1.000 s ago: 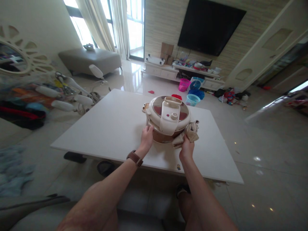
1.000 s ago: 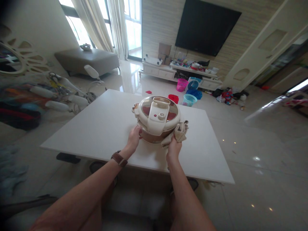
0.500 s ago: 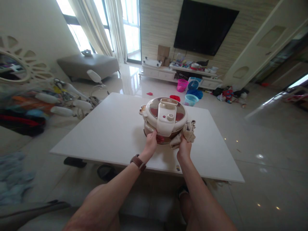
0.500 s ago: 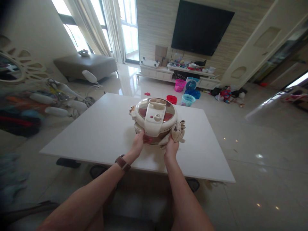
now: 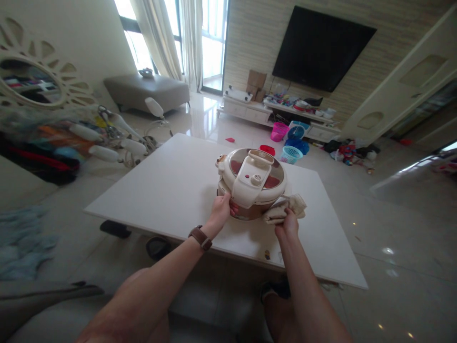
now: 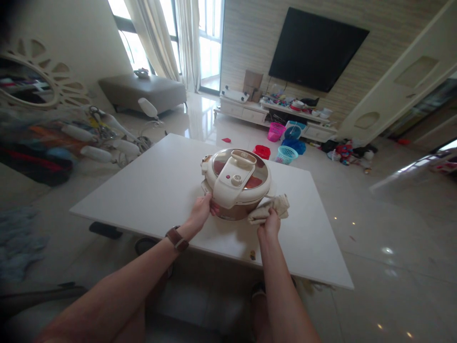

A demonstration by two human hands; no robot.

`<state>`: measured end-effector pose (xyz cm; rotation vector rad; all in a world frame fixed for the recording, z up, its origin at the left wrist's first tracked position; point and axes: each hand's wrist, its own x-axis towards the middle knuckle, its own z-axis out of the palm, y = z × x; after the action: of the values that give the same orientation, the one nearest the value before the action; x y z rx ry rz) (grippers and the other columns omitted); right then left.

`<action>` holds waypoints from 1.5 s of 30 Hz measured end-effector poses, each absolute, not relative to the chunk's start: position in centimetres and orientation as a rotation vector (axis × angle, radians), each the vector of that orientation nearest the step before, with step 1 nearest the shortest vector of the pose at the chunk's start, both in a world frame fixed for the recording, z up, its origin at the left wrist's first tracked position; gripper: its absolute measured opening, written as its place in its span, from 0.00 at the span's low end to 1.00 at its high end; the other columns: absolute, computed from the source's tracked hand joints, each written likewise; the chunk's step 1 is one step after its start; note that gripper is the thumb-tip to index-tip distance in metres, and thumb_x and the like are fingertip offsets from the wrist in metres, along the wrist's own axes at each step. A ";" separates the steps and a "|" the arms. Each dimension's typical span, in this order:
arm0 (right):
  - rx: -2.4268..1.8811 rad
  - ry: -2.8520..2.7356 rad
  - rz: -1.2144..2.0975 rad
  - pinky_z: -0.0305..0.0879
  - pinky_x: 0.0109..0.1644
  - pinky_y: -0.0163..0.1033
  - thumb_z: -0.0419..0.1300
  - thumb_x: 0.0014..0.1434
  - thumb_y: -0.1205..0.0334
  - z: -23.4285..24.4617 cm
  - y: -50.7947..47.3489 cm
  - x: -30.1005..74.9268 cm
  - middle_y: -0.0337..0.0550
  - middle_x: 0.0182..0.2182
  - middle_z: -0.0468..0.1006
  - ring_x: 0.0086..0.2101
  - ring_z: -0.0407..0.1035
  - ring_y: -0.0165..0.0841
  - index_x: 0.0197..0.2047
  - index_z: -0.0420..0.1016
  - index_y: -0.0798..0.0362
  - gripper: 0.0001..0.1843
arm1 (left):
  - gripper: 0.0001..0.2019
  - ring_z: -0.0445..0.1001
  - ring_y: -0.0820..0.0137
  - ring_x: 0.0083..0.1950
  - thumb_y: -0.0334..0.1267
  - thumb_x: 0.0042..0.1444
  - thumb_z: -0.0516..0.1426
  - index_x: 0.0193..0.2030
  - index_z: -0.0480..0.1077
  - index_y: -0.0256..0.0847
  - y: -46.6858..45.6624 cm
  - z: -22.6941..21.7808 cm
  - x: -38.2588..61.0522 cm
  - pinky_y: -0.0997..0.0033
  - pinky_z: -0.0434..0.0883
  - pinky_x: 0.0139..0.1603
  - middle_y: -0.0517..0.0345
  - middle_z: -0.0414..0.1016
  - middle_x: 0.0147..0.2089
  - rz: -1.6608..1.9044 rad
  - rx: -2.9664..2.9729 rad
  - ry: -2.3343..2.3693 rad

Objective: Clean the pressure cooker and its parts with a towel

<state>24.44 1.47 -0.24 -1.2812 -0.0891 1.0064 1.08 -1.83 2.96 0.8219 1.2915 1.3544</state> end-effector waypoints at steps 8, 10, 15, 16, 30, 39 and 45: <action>-1.239 -0.057 1.006 0.79 0.34 0.32 0.59 0.58 0.68 0.9 1.6 25.8 0.33 0.33 0.81 0.31 0.78 0.29 0.43 0.73 0.51 0.09 | 0.23 0.65 0.72 0.18 0.46 0.61 0.52 0.16 0.65 0.42 -0.2 4.5 -7.9 0.73 0.61 0.20 0.56 0.66 0.16 1.232 0.887 1.536; -1.235 -0.046 0.990 0.79 0.35 0.32 0.59 0.58 0.67 1.4 1.5 25.4 0.34 0.33 0.82 0.31 0.78 0.29 0.44 0.74 0.51 0.10 | 0.21 0.65 0.72 0.18 0.47 0.59 0.54 0.17 0.65 0.42 0.2 4.8 -9.3 0.73 0.63 0.21 0.57 0.65 0.16 1.219 0.853 1.555; -1.207 -0.102 1.010 0.79 0.38 0.33 0.61 0.55 0.66 2.0 1.4 23.9 0.35 0.34 0.82 0.33 0.79 0.30 0.45 0.76 0.54 0.13 | 0.21 0.66 0.71 0.21 0.56 0.57 0.54 0.22 0.64 0.43 -0.9 4.7 -9.0 0.72 0.69 0.24 0.59 0.67 0.19 1.410 0.723 1.587; -1.193 -0.122 1.019 0.79 0.40 0.33 0.61 0.54 0.66 2.0 1.4 23.6 0.36 0.34 0.83 0.34 0.79 0.30 0.45 0.76 0.54 0.14 | 0.21 0.66 0.71 0.21 0.57 0.56 0.54 0.23 0.64 0.43 -1.3 4.6 -8.5 0.71 0.69 0.24 0.60 0.67 0.20 1.452 0.714 1.587; -1.218 -0.433 1.177 0.79 0.41 0.36 0.76 0.45 0.55 3.6 -1.9 21.2 0.42 0.39 0.87 0.39 0.81 0.35 0.44 0.84 0.56 0.23 | 0.17 0.72 0.64 0.50 0.57 0.66 0.54 0.47 0.63 0.46 -3.7 1.3 -2.3 0.63 0.74 0.51 0.53 0.71 0.48 1.798 0.701 1.555; -1.235 -0.399 1.275 0.81 0.38 0.36 0.77 0.41 0.61 2.5 -0.8 21.8 0.43 0.39 0.88 0.38 0.81 0.37 0.41 0.84 0.54 0.21 | 0.17 0.77 0.58 0.52 0.52 0.61 0.58 0.49 0.70 0.42 -4.5 2.3 -0.3 0.57 0.71 0.57 0.47 0.79 0.50 1.891 0.715 1.648; -1.205 -0.342 1.333 0.82 0.38 0.37 0.75 0.43 0.61 1.3 -0.2 21.9 0.43 0.38 0.87 0.37 0.82 0.37 0.42 0.82 0.54 0.21 | 0.21 0.77 0.55 0.49 0.57 0.60 0.55 0.44 0.74 0.41 -4.4 3.3 -1.4 0.55 0.71 0.55 0.47 0.81 0.45 1.807 0.711 1.783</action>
<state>21.89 -0.15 1.27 -1.2050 -0.3416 1.3330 -1.39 -4.45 3.26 0.7111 1.7829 1.8071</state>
